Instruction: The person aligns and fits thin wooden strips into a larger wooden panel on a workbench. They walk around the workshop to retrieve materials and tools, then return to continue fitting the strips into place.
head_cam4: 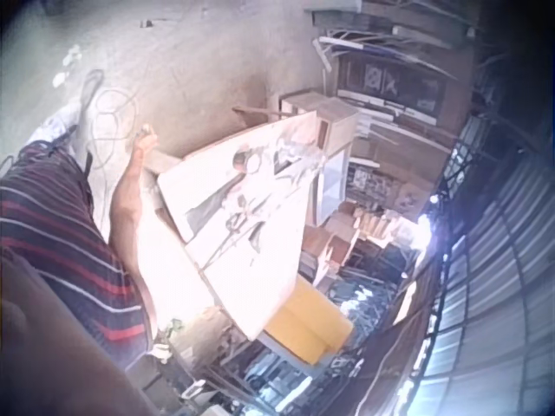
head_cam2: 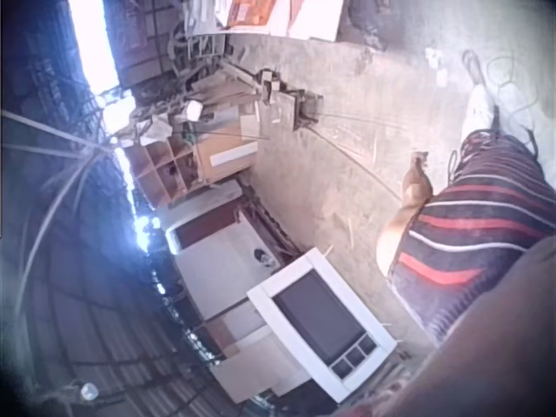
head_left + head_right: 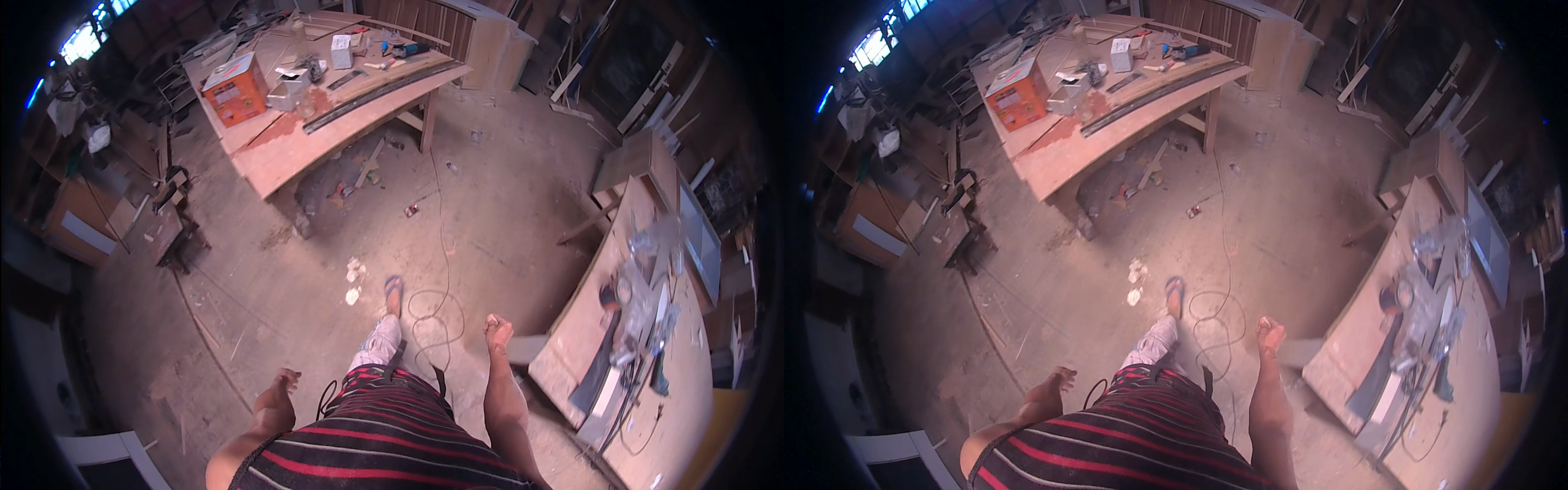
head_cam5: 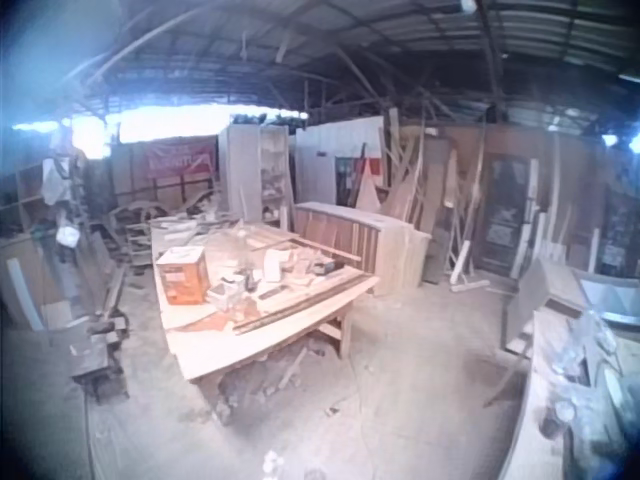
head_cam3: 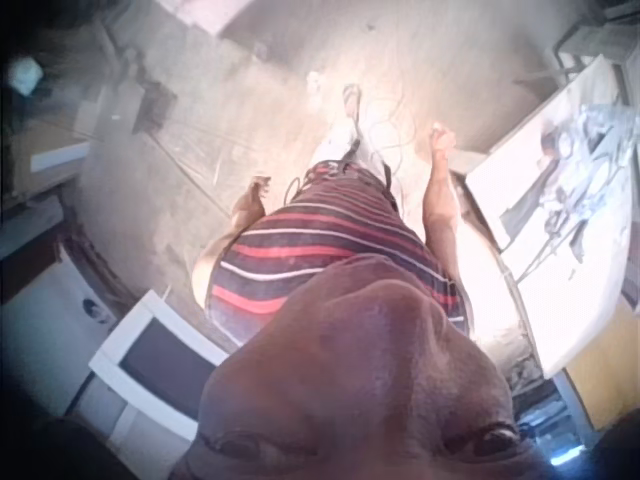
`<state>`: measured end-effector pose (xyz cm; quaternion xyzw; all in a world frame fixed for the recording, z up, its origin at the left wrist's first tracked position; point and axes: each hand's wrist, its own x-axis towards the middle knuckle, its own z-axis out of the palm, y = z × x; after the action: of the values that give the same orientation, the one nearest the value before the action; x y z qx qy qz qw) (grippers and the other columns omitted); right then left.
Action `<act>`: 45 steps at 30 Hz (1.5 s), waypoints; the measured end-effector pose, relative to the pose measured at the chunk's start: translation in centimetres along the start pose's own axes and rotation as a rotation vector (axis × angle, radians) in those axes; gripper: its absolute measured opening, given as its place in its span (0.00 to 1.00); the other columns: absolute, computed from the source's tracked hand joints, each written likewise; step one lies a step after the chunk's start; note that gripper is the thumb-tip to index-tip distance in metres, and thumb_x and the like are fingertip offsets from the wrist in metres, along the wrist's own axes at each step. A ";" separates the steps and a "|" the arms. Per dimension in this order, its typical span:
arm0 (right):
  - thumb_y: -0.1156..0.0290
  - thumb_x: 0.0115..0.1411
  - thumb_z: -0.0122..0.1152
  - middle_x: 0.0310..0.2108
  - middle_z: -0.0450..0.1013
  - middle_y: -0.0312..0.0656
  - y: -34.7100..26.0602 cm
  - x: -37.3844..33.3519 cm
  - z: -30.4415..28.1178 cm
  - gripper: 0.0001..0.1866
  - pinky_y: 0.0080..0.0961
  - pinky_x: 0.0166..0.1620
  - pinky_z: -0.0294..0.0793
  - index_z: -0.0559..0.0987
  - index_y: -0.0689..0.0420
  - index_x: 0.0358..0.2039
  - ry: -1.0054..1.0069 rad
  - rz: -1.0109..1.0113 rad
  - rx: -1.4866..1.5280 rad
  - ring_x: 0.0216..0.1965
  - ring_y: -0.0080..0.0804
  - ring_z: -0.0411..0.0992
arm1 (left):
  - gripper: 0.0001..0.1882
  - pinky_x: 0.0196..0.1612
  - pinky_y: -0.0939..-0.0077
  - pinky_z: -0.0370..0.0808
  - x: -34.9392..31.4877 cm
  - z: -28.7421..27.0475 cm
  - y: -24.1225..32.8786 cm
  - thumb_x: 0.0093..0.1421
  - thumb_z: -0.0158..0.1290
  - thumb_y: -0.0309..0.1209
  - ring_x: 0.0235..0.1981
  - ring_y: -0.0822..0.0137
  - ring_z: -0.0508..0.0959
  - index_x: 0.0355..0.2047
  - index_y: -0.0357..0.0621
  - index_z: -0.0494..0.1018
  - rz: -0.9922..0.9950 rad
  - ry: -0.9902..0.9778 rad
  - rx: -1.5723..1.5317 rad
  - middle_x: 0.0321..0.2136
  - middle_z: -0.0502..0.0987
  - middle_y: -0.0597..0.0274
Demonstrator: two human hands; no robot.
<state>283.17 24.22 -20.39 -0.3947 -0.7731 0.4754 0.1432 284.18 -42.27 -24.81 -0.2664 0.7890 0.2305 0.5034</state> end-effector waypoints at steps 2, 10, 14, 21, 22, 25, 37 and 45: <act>0.68 0.62 0.59 0.13 0.72 0.37 -1.9 6.8 1.4 0.13 0.29 0.27 0.75 0.83 0.62 0.26 -0.013 -0.066 -0.160 0.18 0.24 0.73 | 0.24 0.43 0.59 0.76 3.5 -1.8 6.1 0.60 0.53 0.49 0.39 0.56 0.78 0.47 0.44 0.80 -0.041 -0.018 -0.038 0.41 0.81 0.50; 0.59 0.55 0.61 0.16 0.77 0.44 3.8 16.4 0.1 0.18 0.37 0.34 0.80 0.82 0.62 0.22 -0.148 0.384 -0.669 0.23 0.39 0.80 | 0.23 0.55 0.56 0.73 21.8 -7.5 53.8 0.59 0.50 0.47 0.50 0.46 0.77 0.42 0.43 0.81 0.606 0.274 0.229 0.47 0.79 0.43; 0.56 0.56 0.59 0.15 0.76 0.43 2.8 20.8 -1.5 0.18 0.38 0.33 0.80 0.83 0.58 0.22 -0.051 0.678 -0.419 0.22 0.38 0.80 | 0.27 0.60 0.59 0.69 19.8 -7.7 84.3 0.60 0.52 0.47 0.56 0.44 0.73 0.52 0.42 0.77 1.164 0.357 0.058 0.54 0.75 0.42; 0.59 0.57 0.59 0.17 0.77 0.42 3.6 39.4 0.4 0.15 0.36 0.30 0.78 0.83 0.57 0.23 -0.075 0.728 -0.452 0.21 0.34 0.78 | 0.21 0.48 0.64 0.76 10.9 -6.4 118.5 0.61 0.58 0.43 0.42 0.60 0.82 0.49 0.41 0.78 1.141 -0.026 -0.086 0.40 0.82 0.52; 0.59 0.57 0.59 0.17 0.77 0.41 3.5 44.0 0.0 0.15 0.35 0.29 0.78 0.83 0.56 0.23 -0.104 0.695 -0.465 0.21 0.34 0.78 | 0.22 0.46 0.64 0.77 13.7 -5.7 119.6 0.62 0.57 0.43 0.42 0.61 0.82 0.49 0.42 0.78 1.102 -0.073 -0.063 0.41 0.82 0.54; 0.60 0.58 0.59 0.18 0.77 0.41 3.5 57.0 -0.5 0.13 0.34 0.27 0.77 0.83 0.55 0.24 -0.107 0.650 -0.464 0.21 0.32 0.78 | 0.22 0.41 0.59 0.80 14.4 -3.8 125.8 0.62 0.57 0.45 0.43 0.62 0.82 0.51 0.44 0.78 0.648 -0.227 -0.033 0.45 0.81 0.57; 0.77 0.57 0.56 0.15 0.73 0.38 -16.7 122.8 3.6 0.10 0.26 0.20 0.73 0.80 0.57 0.20 0.081 0.103 -0.013 0.16 0.26 0.73 | 0.27 0.44 0.63 0.79 24.6 -6.4 149.9 0.56 0.59 0.51 0.42 0.56 0.83 0.46 0.42 0.81 0.621 -0.190 0.042 0.42 0.82 0.50; 0.68 0.56 0.60 0.19 0.77 0.35 -17.8 137.5 8.3 0.10 0.28 0.24 0.75 0.81 0.53 0.20 -0.083 0.270 -0.313 0.21 0.27 0.76 | 0.21 0.50 0.58 0.77 34.1 -11.5 179.6 0.55 0.57 0.46 0.43 0.49 0.82 0.42 0.46 0.81 1.033 0.039 0.603 0.39 0.83 0.49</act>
<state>180.79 117.52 -30.64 -0.4921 -0.7830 0.3802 -0.0169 147.34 79.04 -34.50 0.3023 0.8560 0.2064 0.3650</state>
